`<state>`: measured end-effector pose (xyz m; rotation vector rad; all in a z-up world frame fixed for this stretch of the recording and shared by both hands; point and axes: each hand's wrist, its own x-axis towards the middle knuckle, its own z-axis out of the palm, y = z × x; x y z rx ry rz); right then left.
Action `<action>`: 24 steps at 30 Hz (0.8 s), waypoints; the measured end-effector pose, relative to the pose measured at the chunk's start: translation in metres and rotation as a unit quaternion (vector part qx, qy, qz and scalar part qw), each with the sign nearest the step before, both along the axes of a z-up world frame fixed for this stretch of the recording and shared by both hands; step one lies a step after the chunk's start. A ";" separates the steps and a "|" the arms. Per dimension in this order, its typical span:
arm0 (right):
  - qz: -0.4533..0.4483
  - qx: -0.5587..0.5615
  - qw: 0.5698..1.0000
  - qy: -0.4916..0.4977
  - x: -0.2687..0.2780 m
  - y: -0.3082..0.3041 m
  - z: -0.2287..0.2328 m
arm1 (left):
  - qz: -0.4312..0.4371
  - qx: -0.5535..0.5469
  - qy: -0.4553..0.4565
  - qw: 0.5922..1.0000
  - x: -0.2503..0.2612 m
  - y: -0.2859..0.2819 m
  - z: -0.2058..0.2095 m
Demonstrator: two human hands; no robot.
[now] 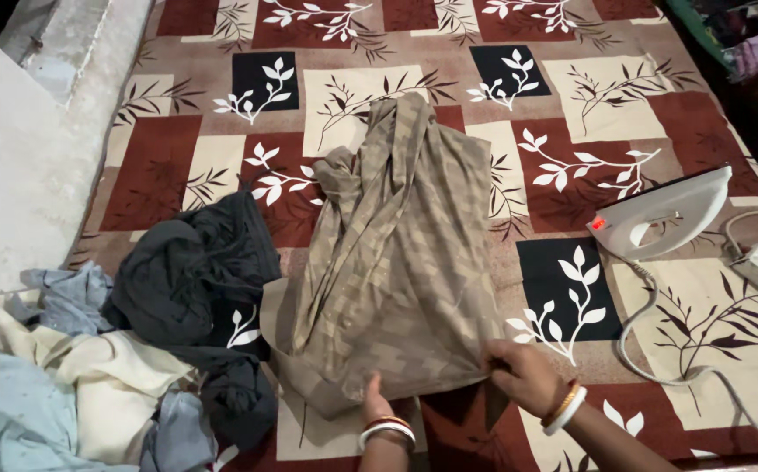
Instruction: The person irons a beige patterned shirt on a bed. They unfold the shirt, smooth it out, and use an iron to press the fabric, focusing on the front and sleeves.
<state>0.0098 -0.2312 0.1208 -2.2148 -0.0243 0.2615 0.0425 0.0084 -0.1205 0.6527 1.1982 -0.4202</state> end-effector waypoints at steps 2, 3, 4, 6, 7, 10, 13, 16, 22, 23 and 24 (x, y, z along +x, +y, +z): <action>0.010 0.025 0.999 0.028 -0.002 0.000 0.013 | 0.038 0.004 0.000 0.999 0.016 0.018 0.003; 0.031 0.023 0.998 0.048 -0.005 0.002 0.019 | 0.051 0.013 0.024 0.998 0.030 0.029 0.009; 0.053 0.020 0.996 0.068 -0.007 0.004 0.023 | 0.065 0.023 0.048 0.996 0.045 0.037 0.019; 0.095 0.003 0.991 0.096 -0.014 0.012 0.028 | 0.083 0.139 -0.021 0.987 0.069 0.044 0.047; 0.116 -0.006 0.987 0.109 -0.017 0.018 0.027 | 0.092 0.196 -0.056 0.975 0.079 0.043 0.064; 0.143 0.061 0.978 0.136 -0.022 0.030 0.012 | 0.097 0.259 -0.335 0.901 0.095 0.033 0.118; 0.104 0.018 0.966 0.234 -0.015 0.025 -0.016 | -0.222 0.375 -0.362 0.824 0.088 0.020 0.163; 0.071 0.027 0.990 0.120 -0.005 -0.007 -0.049 | -0.474 0.408 -0.533 0.570 0.061 0.005 0.183; -0.167 0.091 0.970 0.152 0.023 -0.082 -0.105 | -0.706 0.320 -0.577 0.255 -0.014 -0.023 0.144; -0.178 0.115 0.964 0.161 0.026 -0.090 -0.110 | -0.732 0.296 -0.555 0.259 -0.018 -0.025 0.132; -0.190 0.138 0.957 0.170 0.027 -0.095 -0.114 | -0.757 0.272 -0.533 0.263 -0.024 -0.026 0.122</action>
